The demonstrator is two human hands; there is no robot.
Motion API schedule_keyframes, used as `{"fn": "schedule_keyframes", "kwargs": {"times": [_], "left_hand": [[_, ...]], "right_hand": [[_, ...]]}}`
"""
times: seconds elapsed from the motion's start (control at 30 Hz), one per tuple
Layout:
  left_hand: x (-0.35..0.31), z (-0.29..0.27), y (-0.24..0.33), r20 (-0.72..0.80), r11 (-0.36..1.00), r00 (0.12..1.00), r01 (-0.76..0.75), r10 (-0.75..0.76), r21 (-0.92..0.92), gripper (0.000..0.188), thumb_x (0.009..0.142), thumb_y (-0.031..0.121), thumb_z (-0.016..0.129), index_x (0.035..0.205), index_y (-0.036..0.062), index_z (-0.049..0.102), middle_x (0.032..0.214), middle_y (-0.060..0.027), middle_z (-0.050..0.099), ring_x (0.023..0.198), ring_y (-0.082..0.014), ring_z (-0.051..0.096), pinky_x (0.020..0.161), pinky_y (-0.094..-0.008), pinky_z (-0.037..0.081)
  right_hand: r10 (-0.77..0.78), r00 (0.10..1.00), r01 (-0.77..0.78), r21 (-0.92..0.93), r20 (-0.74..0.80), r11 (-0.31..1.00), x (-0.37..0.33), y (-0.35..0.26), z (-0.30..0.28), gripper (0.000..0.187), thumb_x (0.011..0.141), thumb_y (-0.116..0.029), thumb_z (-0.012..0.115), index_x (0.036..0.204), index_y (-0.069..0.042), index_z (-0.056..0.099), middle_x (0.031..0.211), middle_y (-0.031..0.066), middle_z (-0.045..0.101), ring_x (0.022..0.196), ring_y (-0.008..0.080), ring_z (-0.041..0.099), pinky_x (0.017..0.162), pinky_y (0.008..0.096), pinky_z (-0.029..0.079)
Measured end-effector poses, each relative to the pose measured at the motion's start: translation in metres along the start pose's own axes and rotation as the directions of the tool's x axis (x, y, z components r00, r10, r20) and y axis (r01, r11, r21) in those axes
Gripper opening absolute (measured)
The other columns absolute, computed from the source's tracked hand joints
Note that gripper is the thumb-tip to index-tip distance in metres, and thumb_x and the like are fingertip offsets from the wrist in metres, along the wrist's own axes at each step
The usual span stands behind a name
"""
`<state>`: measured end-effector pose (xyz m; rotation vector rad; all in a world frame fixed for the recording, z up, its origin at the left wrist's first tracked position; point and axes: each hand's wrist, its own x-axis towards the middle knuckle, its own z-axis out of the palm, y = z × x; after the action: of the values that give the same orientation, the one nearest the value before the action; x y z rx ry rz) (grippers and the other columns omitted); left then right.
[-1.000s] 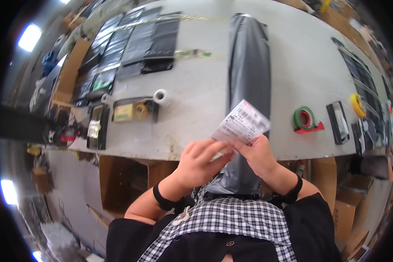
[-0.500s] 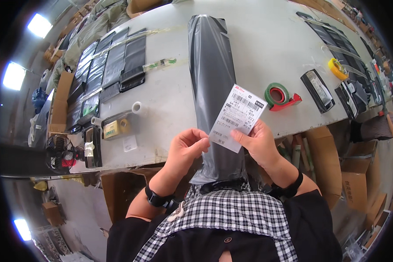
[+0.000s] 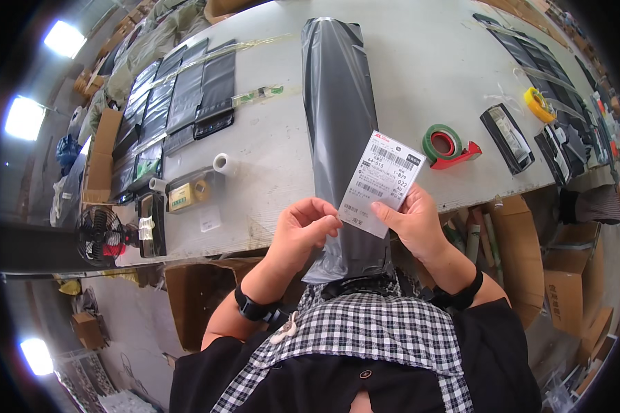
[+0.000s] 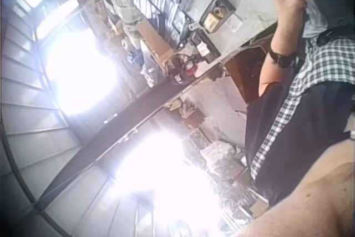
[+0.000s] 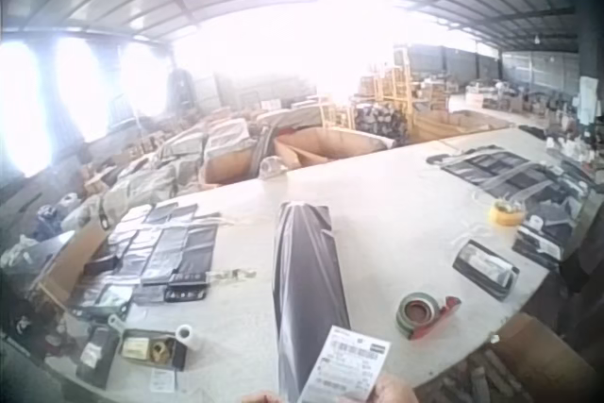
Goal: The person is packaging long plastic profiles by inserting them into plastic sleeves, applying labels, and sealing them with tape.
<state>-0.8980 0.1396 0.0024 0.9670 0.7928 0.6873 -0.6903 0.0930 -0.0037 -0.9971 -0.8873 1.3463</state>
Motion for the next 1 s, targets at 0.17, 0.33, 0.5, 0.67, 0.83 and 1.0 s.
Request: {"fn": "schedule_keyframes", "kwargs": {"times": [0.17,0.33,0.5,0.67,0.83,1.0], "left_hand": [[0.000,-0.002,0.001,-0.036,0.999,0.999,0.016,-0.015,0.039,0.004,0.085,0.006,0.061,0.088,0.0043,0.059,0.078,-0.0026,0.064,0.065,-0.0048,0.057,0.052,-0.0147,0.038],[0.001,-0.008,-0.003,0.011,1.000,1.000,-0.005,0.005,-0.001,0.007,0.086,0.011,0.063,0.088,0.0050,0.060,0.078,-0.0013,0.063,0.067,-0.0043,0.056,0.053,-0.0149,0.041],[0.000,-0.009,-0.006,0.055,0.998,0.998,-0.018,0.021,-0.063,0.007,0.088,0.011,0.062,0.090,0.0044,0.059,0.078,-0.0013,0.062,0.066,-0.0055,0.056,0.058,-0.0175,0.046],[-0.001,-0.009,-0.011,0.110,0.993,0.993,-0.031,0.044,-0.110,0.007,0.090,0.010,0.060,0.092,0.0040,0.058,0.079,-0.0020,0.062,0.070,-0.0071,0.059,0.064,-0.0197,0.050],[0.000,-0.001,-0.014,0.051,0.996,0.997,-0.049,0.053,-0.081,0.005,0.090,0.007,0.058,0.093,0.0032,0.057,0.084,-0.0032,0.063,0.076,-0.0093,0.062,0.073,-0.0234,0.052],[-0.001,0.008,-0.019,0.002,0.977,0.980,-0.201,0.201,0.067,0.005,0.088,0.002,0.058,0.092,0.0008,0.056,0.085,-0.0034,0.064,0.078,-0.0091,0.061,0.076,-0.0248,0.053]], "right_hand": [[-0.002,1.000,0.001,-0.025,-0.017,1.000,-0.001,-0.002,0.003,0.031,0.086,0.001,0.061,0.114,0.004,0.051,0.108,0.0098,0.062,0.098,0.0149,0.062,0.086,0.0302,0.051],[-0.004,1.000,0.004,-0.011,-0.005,1.000,0.001,0.001,0.006,0.032,0.086,0.001,0.060,0.115,0.003,0.050,0.109,0.0100,0.062,0.099,0.0151,0.061,0.087,0.0305,0.050],[0.034,0.999,-0.034,0.008,0.022,0.999,0.003,0.002,0.007,0.034,0.085,0.001,0.061,0.117,0.004,0.048,0.111,0.0102,0.061,0.100,0.0156,0.061,0.089,0.0309,0.050],[-0.022,0.998,0.026,0.055,-0.065,0.998,0.005,0.010,0.014,0.044,0.080,-0.003,0.068,0.119,0.003,0.048,0.117,0.0124,0.055,0.110,0.0193,0.055,0.092,0.0338,0.046],[-0.480,0.875,0.340,-0.787,0.063,0.515,0.007,0.009,0.015,0.057,0.071,-0.015,0.077,0.120,-0.003,0.051,0.116,0.0170,0.052,0.115,0.0286,0.045,0.093,0.0366,0.040],[-0.232,0.948,0.311,-0.492,0.217,0.813,-0.009,0.007,0.026,0.026,0.079,-0.013,0.071,0.102,-0.002,0.064,0.093,0.0115,0.066,0.087,0.0219,0.063,0.078,0.0305,0.050]]}}
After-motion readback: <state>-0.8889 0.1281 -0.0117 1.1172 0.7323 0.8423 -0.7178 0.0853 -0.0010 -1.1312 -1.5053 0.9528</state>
